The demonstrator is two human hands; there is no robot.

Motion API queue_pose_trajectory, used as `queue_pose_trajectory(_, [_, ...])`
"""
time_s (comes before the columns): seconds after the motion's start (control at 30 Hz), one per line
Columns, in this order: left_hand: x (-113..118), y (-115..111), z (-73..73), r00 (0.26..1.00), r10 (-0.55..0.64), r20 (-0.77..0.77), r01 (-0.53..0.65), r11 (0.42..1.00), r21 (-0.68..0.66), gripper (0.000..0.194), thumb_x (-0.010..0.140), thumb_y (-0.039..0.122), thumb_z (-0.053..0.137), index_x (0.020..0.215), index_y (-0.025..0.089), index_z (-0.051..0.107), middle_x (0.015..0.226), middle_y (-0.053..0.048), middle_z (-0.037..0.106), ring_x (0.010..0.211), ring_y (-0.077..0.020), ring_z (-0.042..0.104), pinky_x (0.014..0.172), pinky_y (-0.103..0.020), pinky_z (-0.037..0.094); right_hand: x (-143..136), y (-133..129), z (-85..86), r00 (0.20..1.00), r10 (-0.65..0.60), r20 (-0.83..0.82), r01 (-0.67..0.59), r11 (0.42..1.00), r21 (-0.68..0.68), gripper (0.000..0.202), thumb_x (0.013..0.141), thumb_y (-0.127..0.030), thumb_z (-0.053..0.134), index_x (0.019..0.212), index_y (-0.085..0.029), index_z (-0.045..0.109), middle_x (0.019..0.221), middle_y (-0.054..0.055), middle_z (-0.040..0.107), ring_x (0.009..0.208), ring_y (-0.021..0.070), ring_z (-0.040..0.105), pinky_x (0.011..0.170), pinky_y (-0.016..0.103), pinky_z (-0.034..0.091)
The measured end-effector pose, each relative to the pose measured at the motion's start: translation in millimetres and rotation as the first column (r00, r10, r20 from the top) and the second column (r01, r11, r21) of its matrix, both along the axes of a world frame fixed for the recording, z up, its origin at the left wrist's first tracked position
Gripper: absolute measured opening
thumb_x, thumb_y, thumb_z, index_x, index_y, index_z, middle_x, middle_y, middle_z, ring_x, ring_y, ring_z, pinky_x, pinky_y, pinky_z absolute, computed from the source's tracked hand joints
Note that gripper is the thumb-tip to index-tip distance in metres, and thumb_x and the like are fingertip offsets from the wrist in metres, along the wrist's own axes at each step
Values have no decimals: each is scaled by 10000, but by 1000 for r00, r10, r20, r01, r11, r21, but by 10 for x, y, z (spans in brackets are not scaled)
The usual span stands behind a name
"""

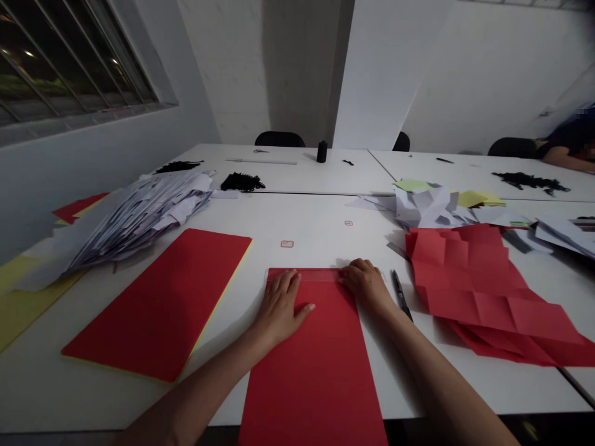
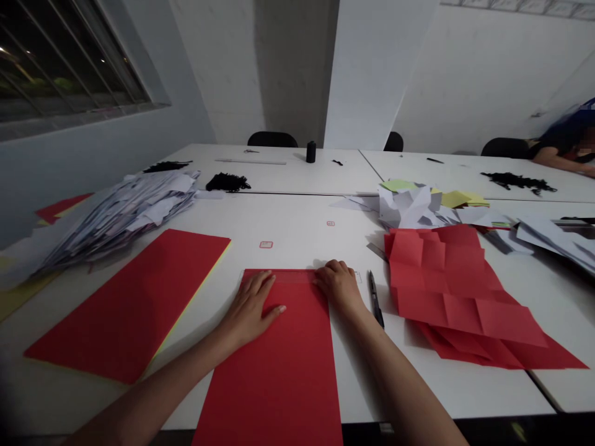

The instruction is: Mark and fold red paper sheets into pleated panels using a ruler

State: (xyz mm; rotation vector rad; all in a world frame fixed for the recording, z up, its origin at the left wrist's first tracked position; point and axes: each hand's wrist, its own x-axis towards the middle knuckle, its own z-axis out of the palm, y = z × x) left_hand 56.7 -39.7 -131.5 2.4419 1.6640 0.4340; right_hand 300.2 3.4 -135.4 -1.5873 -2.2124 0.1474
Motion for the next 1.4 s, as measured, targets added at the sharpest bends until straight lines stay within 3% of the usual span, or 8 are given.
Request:
queue_pose_trajectory(0.13, [-13,5,-26,999,-20,38,19,1000,18,639,871,496,459,1398,168,303,1458,-147,321,1350,-315,258,1067,-491,272,19,18,-21,1000,-1,-6,1,1000,-11,194,886,-345,509,978,-249,651,988,50,590,962,227,496,790,334,359])
queue_pose_trajectory(0.67, [-8,9,1,1000,2,2,-2,999,-53,681,869,516,449,1393,104,310,1477,-171,282,1363,-323,224,1086,-482,252,23,17,-1,1000,10,-22,-10,1000,-17,177,881,-323,531,980,-242,655,1000,53,603,959,217,503,796,329,359])
queue_pose_trajectory(0.93, [-8,16,-7,999,-22,29,22,1000,18,633,874,495,457,1392,158,324,1448,-144,342,1351,-310,260,1078,-480,271,23,10,-5,1000,4,-22,-4,1000,-14,174,878,-328,536,991,-253,646,1024,43,601,972,214,493,806,334,350])
queue_pose_trajectory(1.13, [-20,47,-25,999,-43,30,41,997,59,631,869,493,466,1370,128,353,1430,-166,355,1338,-310,282,1078,-469,279,80,37,113,998,-14,-55,12,999,-35,187,871,-316,544,1000,-250,661,1020,56,608,982,221,514,806,332,383])
queue_pose_trajectory(1.2, [-28,68,-37,998,-44,32,42,996,73,627,870,492,464,1370,128,355,1426,-168,360,1329,-316,296,1068,-479,293,235,63,159,994,-64,-92,63,998,-20,194,872,-305,542,1007,-226,657,1028,68,604,978,219,528,790,313,402])
queue_pose_trajectory(1.27, [-35,87,-49,998,-50,41,47,996,75,630,871,495,461,1380,142,344,1431,-160,355,1328,-321,294,1057,-491,305,426,65,195,974,-203,-98,201,979,-25,206,877,-302,524,993,-187,650,1018,94,597,957,223,546,758,301,415])
queue_pose_trajectory(1.33, [-39,98,-55,998,-52,46,49,997,66,637,871,502,458,1390,156,331,1438,-153,346,1334,-324,283,1052,-498,308,588,37,215,923,-382,-43,378,923,-70,233,880,-315,499,985,-159,637,998,121,593,920,242,569,706,306,417])
queue_pose_trajectory(1.4, [-40,100,-53,998,-47,43,44,997,58,637,872,504,453,1394,162,326,1441,-152,342,1337,-323,279,1053,-497,305,675,-11,220,873,-484,54,487,866,-115,273,885,-334,467,1021,-147,612,984,146,596,882,267,587,656,315,406])
